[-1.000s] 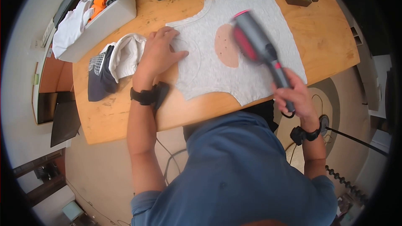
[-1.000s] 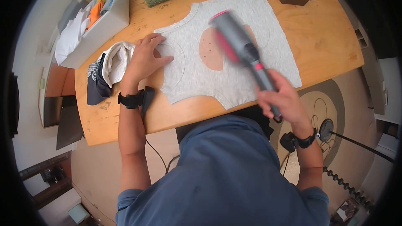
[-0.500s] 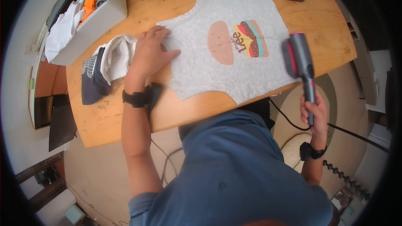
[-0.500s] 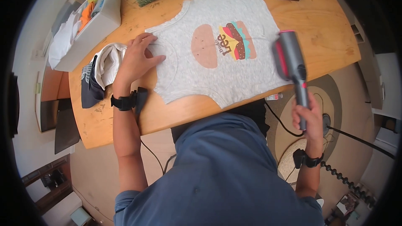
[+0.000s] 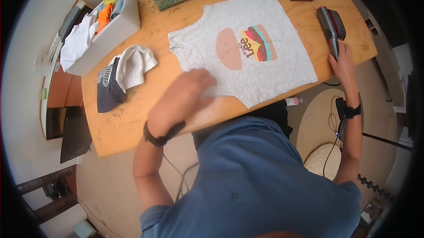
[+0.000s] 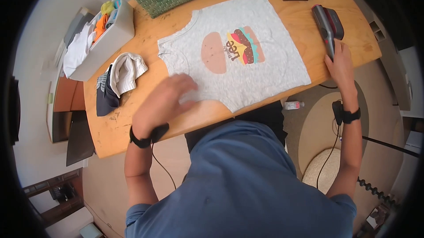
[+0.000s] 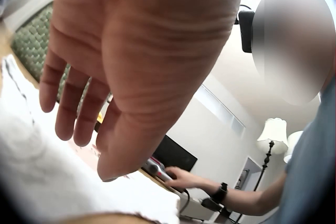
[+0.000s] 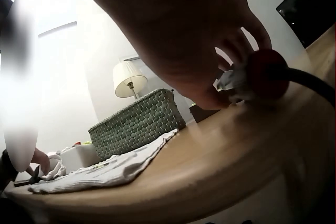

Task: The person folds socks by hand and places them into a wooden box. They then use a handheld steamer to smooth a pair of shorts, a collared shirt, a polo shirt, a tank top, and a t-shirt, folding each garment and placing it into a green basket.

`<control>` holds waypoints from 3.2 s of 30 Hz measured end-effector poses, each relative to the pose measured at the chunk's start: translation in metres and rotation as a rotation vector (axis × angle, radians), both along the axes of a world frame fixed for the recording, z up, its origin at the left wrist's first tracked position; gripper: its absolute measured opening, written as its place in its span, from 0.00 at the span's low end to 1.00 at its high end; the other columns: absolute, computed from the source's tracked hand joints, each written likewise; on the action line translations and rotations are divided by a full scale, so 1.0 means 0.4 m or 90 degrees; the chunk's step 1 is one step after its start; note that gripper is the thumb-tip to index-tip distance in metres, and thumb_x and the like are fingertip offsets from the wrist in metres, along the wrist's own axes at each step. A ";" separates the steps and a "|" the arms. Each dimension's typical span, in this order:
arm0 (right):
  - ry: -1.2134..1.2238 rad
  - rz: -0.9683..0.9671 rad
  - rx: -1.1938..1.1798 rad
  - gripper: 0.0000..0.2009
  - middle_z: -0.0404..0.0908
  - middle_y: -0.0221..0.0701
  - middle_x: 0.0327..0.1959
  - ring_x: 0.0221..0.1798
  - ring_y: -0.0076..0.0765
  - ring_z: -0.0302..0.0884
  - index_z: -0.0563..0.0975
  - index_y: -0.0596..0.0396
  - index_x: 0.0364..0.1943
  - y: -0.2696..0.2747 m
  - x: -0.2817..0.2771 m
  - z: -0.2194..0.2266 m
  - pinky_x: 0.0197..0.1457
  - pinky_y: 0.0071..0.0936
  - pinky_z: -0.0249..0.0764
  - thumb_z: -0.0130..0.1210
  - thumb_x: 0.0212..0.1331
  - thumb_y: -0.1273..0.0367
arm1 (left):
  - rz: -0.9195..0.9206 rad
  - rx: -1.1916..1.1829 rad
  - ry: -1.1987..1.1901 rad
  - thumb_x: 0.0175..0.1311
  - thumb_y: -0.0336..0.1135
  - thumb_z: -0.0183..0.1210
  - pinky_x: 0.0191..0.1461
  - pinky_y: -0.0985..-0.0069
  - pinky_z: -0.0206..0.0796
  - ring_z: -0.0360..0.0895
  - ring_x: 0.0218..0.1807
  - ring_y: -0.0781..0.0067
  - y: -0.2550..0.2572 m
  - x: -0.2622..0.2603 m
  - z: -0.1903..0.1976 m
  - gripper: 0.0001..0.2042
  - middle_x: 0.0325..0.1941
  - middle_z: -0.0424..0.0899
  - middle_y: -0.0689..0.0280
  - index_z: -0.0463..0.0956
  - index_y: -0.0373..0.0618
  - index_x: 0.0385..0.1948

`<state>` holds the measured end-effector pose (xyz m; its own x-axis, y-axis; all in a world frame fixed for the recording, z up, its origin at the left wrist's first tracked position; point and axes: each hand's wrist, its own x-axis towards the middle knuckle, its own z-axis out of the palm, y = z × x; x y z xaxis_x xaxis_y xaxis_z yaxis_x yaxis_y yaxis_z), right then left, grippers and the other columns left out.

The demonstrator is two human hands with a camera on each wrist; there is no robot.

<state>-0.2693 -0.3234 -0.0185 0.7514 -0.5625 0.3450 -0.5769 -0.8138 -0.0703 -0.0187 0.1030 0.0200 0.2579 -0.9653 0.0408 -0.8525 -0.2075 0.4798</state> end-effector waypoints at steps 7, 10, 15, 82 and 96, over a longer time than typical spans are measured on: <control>0.070 0.377 0.158 0.22 0.76 0.39 0.47 0.53 0.50 0.73 0.77 0.57 0.47 0.226 0.000 0.045 0.58 0.40 0.71 0.58 0.41 0.80 | -0.019 0.014 -0.105 0.51 0.25 0.61 0.51 0.64 0.70 0.75 0.47 0.56 -0.038 -0.068 -0.054 0.14 0.44 0.77 0.59 0.77 0.42 0.42; 0.052 0.391 0.130 0.20 0.76 0.37 0.42 0.49 0.46 0.73 0.78 0.56 0.43 0.228 -0.023 0.008 0.54 0.38 0.72 0.58 0.40 0.81 | 0.012 0.048 -0.144 0.51 0.25 0.60 0.48 0.65 0.70 0.75 0.44 0.57 -0.043 -0.057 -0.078 0.13 0.39 0.75 0.60 0.77 0.42 0.40; -0.028 0.386 0.130 0.13 0.75 0.36 0.39 0.44 0.47 0.73 0.76 0.58 0.34 0.209 -0.029 -0.042 0.47 0.37 0.72 0.57 0.41 0.81 | 0.017 0.042 -0.194 0.50 0.23 0.59 0.45 0.65 0.71 0.76 0.41 0.57 -0.038 -0.041 -0.077 0.10 0.35 0.75 0.60 0.77 0.41 0.36; -0.159 0.236 1.369 0.25 0.70 0.34 0.33 0.17 0.20 0.64 0.64 0.65 0.60 0.342 0.156 0.228 0.13 0.18 0.62 0.53 0.57 0.72 | 0.184 -0.073 0.056 0.52 0.33 0.68 0.72 0.63 0.56 0.62 0.70 0.49 -0.011 0.266 -0.147 0.19 0.68 0.68 0.54 0.80 0.46 0.48; -0.282 0.158 1.128 0.08 0.69 0.26 0.23 0.18 0.17 0.66 0.69 0.58 0.41 0.166 0.324 0.049 0.16 0.18 0.64 0.52 0.60 0.72 | 0.170 -0.096 0.074 0.51 0.37 0.68 0.74 0.60 0.52 0.59 0.72 0.47 -0.002 0.280 -0.155 0.19 0.69 0.67 0.52 0.80 0.49 0.47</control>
